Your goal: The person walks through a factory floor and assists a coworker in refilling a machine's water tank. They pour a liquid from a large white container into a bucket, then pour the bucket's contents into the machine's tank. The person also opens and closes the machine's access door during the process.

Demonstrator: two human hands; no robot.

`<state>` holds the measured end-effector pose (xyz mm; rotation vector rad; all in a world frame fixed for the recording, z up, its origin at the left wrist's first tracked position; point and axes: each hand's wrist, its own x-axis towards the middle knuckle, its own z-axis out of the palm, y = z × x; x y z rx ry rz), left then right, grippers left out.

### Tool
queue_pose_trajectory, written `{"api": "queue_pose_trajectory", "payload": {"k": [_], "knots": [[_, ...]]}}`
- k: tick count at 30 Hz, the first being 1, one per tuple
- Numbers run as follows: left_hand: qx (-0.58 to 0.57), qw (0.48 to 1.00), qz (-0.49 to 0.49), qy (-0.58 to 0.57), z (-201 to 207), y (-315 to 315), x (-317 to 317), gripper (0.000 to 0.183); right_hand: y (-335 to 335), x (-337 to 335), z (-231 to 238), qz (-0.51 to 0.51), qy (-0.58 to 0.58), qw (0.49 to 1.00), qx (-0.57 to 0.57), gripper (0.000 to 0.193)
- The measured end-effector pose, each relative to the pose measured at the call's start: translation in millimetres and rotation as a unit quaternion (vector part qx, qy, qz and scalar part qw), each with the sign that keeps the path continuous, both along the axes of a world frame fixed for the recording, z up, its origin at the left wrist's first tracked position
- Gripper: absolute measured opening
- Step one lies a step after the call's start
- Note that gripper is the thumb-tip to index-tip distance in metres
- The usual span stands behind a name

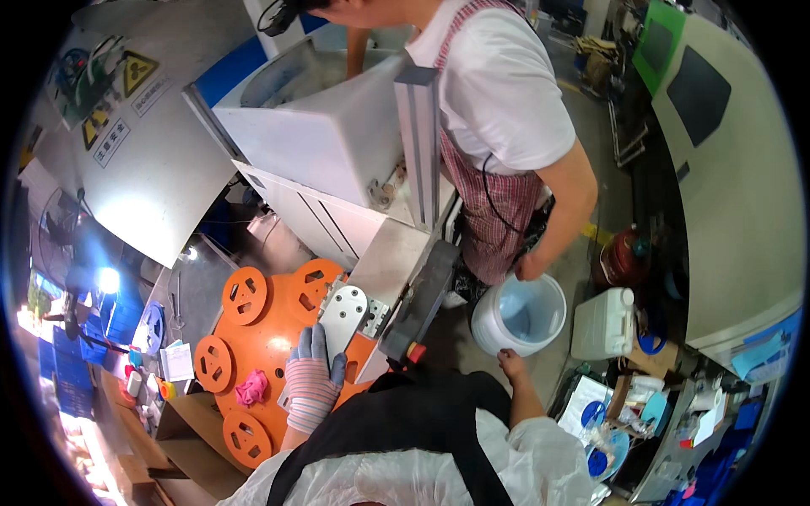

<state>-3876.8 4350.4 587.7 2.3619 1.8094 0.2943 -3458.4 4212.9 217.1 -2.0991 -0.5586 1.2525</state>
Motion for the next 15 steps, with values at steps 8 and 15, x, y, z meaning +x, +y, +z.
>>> {"api": "queue_pose_trajectory", "payload": {"k": [8, 15], "knots": [[0.046, 0.997, -0.033, 0.054, -12.7, 2.5, -1.6, 0.067, -41.2, -7.7, -22.4, 0.033, -0.098, 0.994, -0.037, 0.041], [0.039, 0.994, -0.071, 0.072, -9.2, 0.9, 2.7, 0.063, -119.8, -28.8, 13.6, -0.056, -0.082, 0.992, -0.073, 0.039]]}}
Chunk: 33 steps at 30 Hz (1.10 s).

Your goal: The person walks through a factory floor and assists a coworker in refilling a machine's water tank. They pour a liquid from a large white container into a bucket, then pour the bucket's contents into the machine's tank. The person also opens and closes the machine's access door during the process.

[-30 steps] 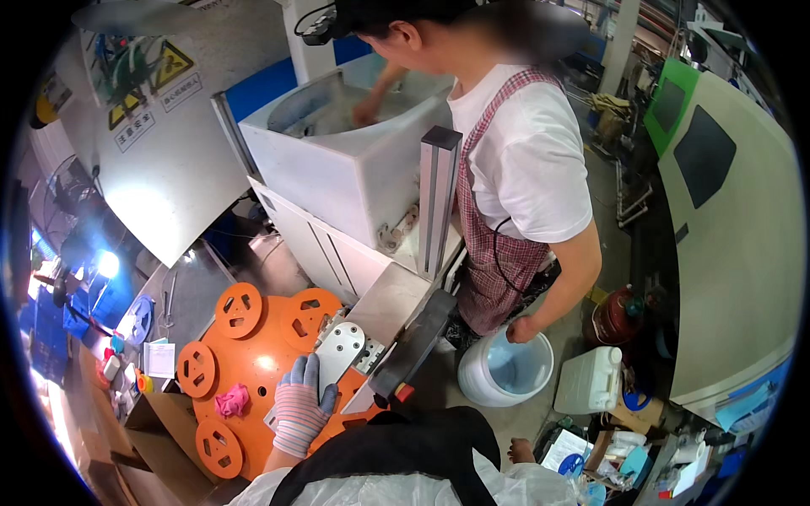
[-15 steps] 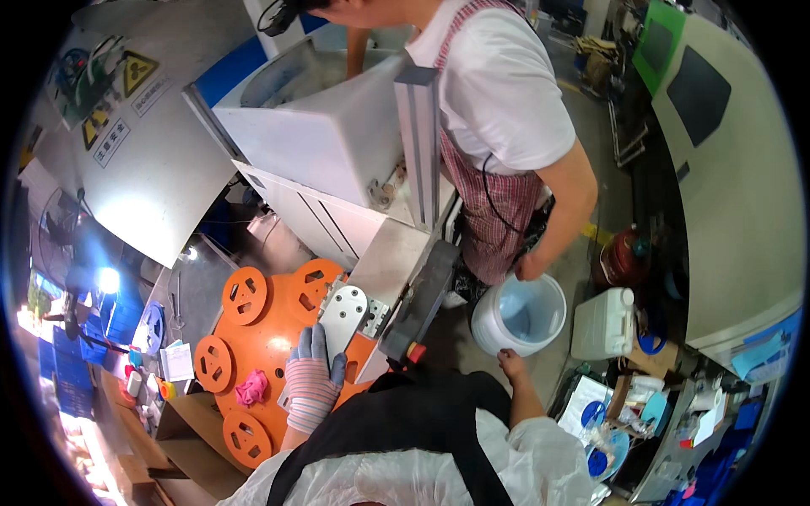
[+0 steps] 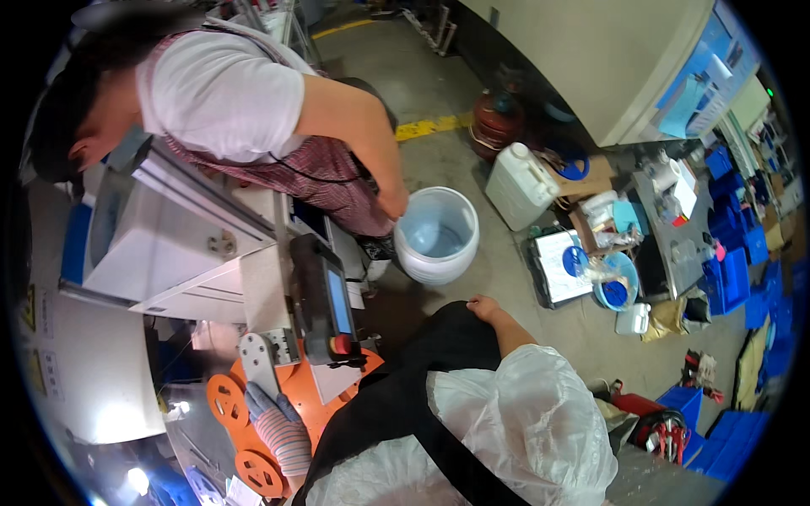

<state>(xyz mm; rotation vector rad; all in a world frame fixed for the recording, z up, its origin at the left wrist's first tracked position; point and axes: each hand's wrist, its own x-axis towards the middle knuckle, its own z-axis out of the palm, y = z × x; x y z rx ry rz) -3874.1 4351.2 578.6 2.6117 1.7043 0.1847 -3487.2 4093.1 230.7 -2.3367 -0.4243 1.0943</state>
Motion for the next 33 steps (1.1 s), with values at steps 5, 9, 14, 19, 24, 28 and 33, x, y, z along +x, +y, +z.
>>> {"api": "queue_pose_trajectory", "payload": {"k": [5, 9, 14, 19, 24, 28, 33], "knots": [[-0.031, 0.999, 0.037, 0.006, 5.1, -2.6, 7.9, 0.061, -86.6, -11.9, 6.1, -0.016, -0.035, 0.998, -0.052, 0.04], [0.019, 1.0, 0.003, -0.011, -5.6, -5.0, 2.3, 0.055, -146.5, -7.5, -22.5, -0.084, -0.021, 0.992, -0.097, 0.04], [0.053, 0.993, -0.028, -0.098, -16.7, 4.6, -4.8, 0.05, -167.1, 25.0, -60.5, -0.047, -0.007, 0.999, -0.024, 0.037], [0.217, 0.973, 0.076, 0.009, -10.1, 3.7, 48.4, 0.045, -155.9, 83.2, -59.2, -0.055, -0.062, 0.996, 0.035, 0.038], [0.25, 0.955, 0.155, 0.032, 13.6, -24.0, 95.1, 0.041, -186.3, 129.0, -41.2, -0.113, -0.054, 0.991, 0.052, 0.038], [0.242, 0.95, 0.192, 0.038, 22.6, -34.6, 109.3, 0.039, -253.3, 131.6, -55.4, -0.163, -0.095, 0.981, 0.055, 0.038], [0.24, 0.946, 0.21, 0.05, 25.6, -40.5, 107.5, 0.037, -325.8, 83.6, -112.3, -0.187, -0.107, 0.973, -0.083, 0.037]]}}
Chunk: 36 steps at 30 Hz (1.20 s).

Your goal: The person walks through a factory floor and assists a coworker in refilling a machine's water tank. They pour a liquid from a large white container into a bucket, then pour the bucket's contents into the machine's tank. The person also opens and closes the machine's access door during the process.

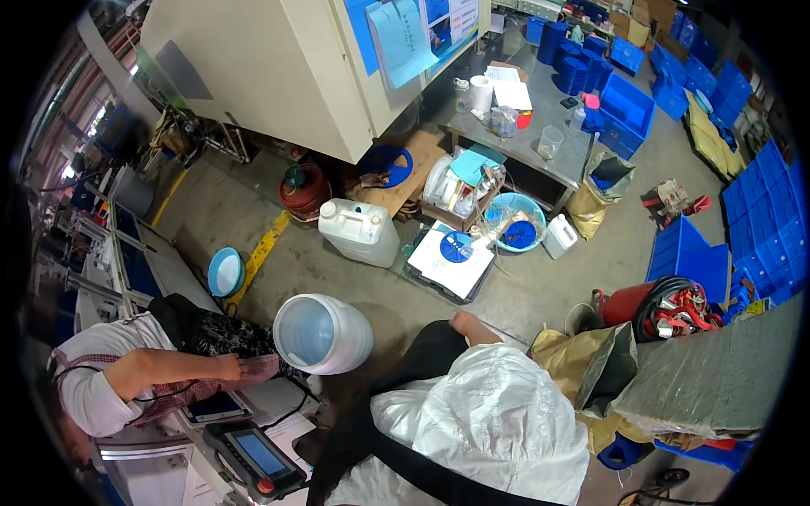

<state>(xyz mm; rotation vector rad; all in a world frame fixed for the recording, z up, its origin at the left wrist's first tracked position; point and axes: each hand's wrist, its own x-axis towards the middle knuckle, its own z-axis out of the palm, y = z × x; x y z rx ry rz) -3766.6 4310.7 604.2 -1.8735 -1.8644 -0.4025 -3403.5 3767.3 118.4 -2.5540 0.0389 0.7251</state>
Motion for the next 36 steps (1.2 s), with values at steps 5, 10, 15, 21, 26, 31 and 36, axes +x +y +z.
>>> {"api": "queue_pose_trajectory", "payload": {"k": [5, 10, 15, 21, 26, 31, 36], "knots": [[-0.007, 1.0, 0.029, -0.006, 2.2, -5.5, -6.5, 0.037, -36.6, -23.4, -24.0, 0.09, 0.161, 0.981, -0.064, 0.042], [-0.022, 0.998, 0.05, -0.007, 0.4, -6.3, -13.5, 0.038, 26.5, 45.5, 84.4, -0.141, -0.052, 0.981, 0.12, 0.041], [-0.027, 0.997, 0.065, -0.012, 1.7, -8.4, -20.5, 0.04, 170.1, 85.9, 335.1, 0.128, 0.082, 0.733, 0.663, 0.047], [-0.039, 0.997, 0.059, -0.039, -6.1, -6.1, -27.4, 0.041, 224.2, -12.9, 548.6, 0.626, 0.076, 0.271, 0.727, 0.041], [-0.042, 0.995, 0.079, -0.05, -14.8, 15.7, -41.1, 0.043, 226.0, -31.8, 586.8, 0.767, 0.236, 0.14, 0.58, 0.054], [-0.113, 0.986, 0.108, -0.06, -37.8, 41.0, -61.8, 0.037, 230.2, -39.5, 585.4, 0.698, 0.236, 0.114, 0.666, 0.048], [0.001, 0.996, 0.038, -0.086, -48.3, 35.2, -68.4, 0.042, 245.4, -39.7, 578.1, 0.655, 0.325, 0.047, 0.681, 0.042]]}}
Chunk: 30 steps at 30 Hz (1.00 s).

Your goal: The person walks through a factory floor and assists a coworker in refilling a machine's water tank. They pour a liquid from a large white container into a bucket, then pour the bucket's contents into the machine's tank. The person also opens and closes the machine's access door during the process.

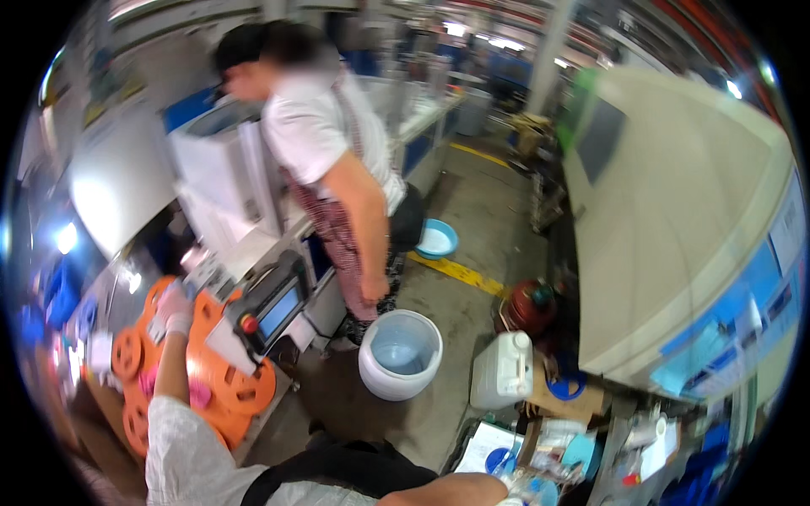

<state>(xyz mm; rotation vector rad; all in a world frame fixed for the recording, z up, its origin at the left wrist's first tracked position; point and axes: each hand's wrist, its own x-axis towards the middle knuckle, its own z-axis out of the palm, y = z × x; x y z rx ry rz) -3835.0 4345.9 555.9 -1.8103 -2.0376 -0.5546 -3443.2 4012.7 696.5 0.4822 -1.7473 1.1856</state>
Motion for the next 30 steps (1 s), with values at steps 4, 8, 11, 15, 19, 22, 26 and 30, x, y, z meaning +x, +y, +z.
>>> {"api": "queue_pose_trajectory", "payload": {"k": [4, 8, 11, 15, 19, 22, 26, 30], "knots": [[-0.048, 0.998, 0.039, -0.012, 8.4, -4.7, 7.2, 0.045, 15.3, -6.2, -1.0, 0.062, 0.021, 0.998, -0.005, 0.037], [-0.062, 0.997, 0.043, 0.0, 13.9, -9.0, 8.5, 0.046, 24.3, -12.6, 2.1, 0.08, 0.055, 0.995, -0.007, 0.032], [-0.075, 0.996, 0.047, 0.007, 14.0, -9.0, 8.5, 0.046, 28.8, -11.9, 1.6, 0.088, 0.085, 0.992, -0.017, 0.029], [-0.082, 0.996, 0.046, 0.004, 14.9, -8.3, 9.4, 0.047, 32.9, -9.6, 2.4, 0.094, 0.133, 0.986, -0.03, 0.025], [-0.087, 0.995, 0.049, 0.009, 16.9, -8.0, 10.5, 0.047, 35.1, -4.5, 11.4, 0.082, 0.209, 0.973, -0.06, 0.021], [-0.081, 0.995, 0.047, 0.017, 15.7, -7.2, 9.4, 0.047, 34.8, 4.5, 17.0, 0.055, 0.305, 0.934, -0.176, 0.008], [-0.057, 0.998, 0.023, 0.015, 11.3, -4.8, 4.8, 0.044, 48.1, 22.4, 2.8, -0.021, 0.386, 0.893, -0.231, 0.011], [-0.085, 0.995, 0.013, -0.041, 8.3, 2.4, 4.3, 0.039, 71.9, 48.2, -26.8, -0.08, 0.418, 0.853, -0.302, 0.011]]}}
